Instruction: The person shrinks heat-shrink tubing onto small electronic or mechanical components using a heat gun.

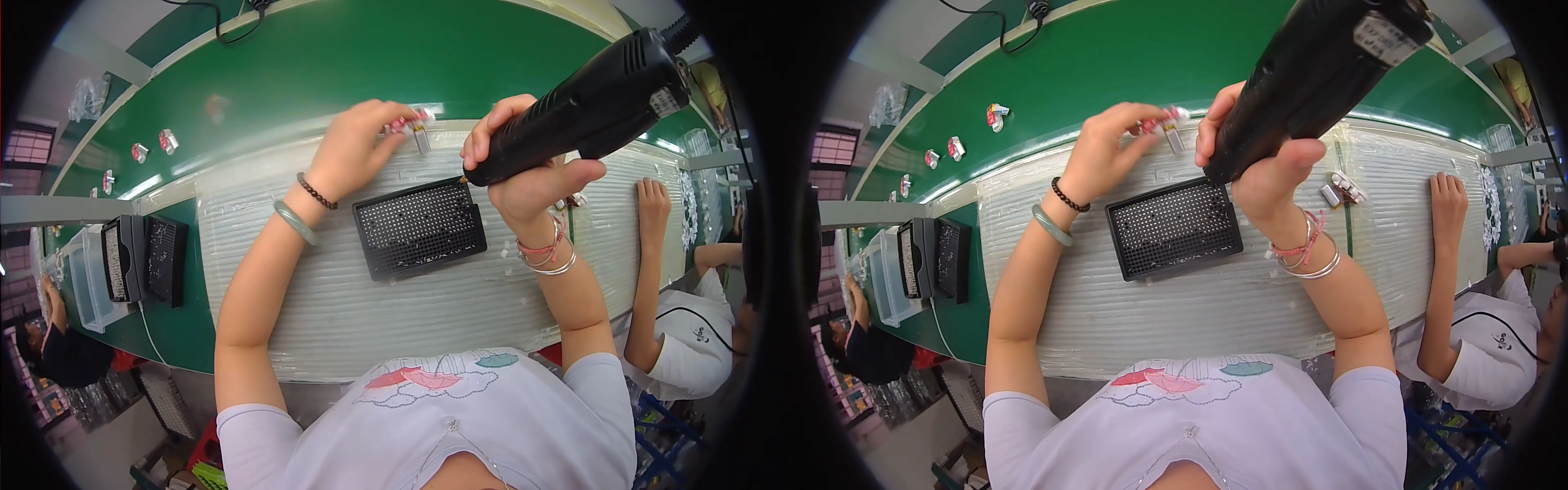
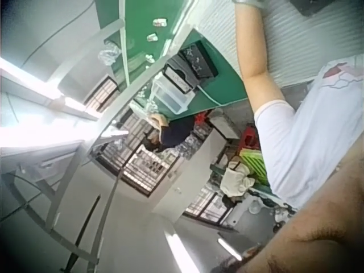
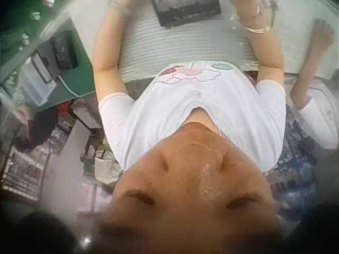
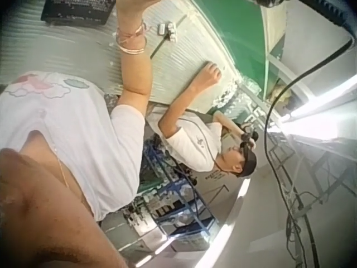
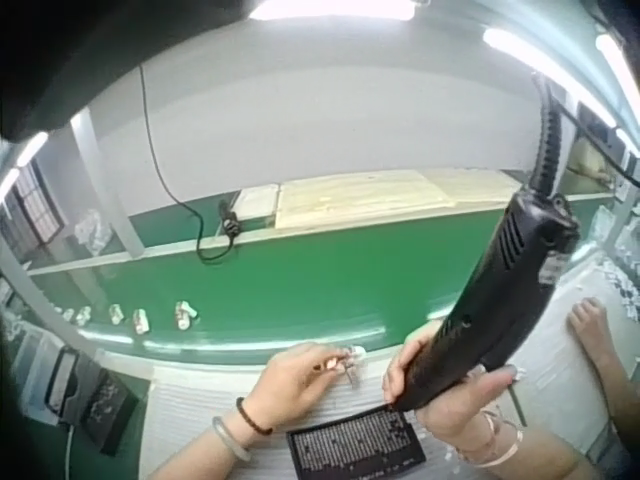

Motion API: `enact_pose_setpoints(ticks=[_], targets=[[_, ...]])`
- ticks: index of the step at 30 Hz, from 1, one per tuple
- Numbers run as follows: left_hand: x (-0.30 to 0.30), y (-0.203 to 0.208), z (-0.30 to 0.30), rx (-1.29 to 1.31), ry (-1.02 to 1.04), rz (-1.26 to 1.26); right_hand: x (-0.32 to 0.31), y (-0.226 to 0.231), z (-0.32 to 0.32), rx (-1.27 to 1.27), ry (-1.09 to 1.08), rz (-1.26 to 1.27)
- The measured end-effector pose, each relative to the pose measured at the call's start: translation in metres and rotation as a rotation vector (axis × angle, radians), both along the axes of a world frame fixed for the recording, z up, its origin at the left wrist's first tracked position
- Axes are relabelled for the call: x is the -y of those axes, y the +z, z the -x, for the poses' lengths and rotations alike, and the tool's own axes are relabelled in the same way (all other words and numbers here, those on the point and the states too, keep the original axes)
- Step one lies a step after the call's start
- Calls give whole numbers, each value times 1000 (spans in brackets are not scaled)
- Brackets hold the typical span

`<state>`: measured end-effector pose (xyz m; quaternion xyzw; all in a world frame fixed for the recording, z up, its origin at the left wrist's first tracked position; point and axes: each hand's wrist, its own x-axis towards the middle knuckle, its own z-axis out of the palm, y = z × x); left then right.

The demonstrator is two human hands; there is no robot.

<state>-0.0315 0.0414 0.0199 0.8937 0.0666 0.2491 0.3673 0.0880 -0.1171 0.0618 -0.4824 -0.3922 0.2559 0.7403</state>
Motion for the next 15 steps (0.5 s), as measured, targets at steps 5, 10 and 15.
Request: enact_pose_setpoints(ticks=[5,10,15], targets=[[9,-16,1,-33,-87,-19,-3,-9,6,15,-4,-5],[8,-19,0,22,-98,-59,-5,-13,8,10,7,26],[7,-17,1,-9,-94,-101,-7,-18,8,11,-51,-3]])
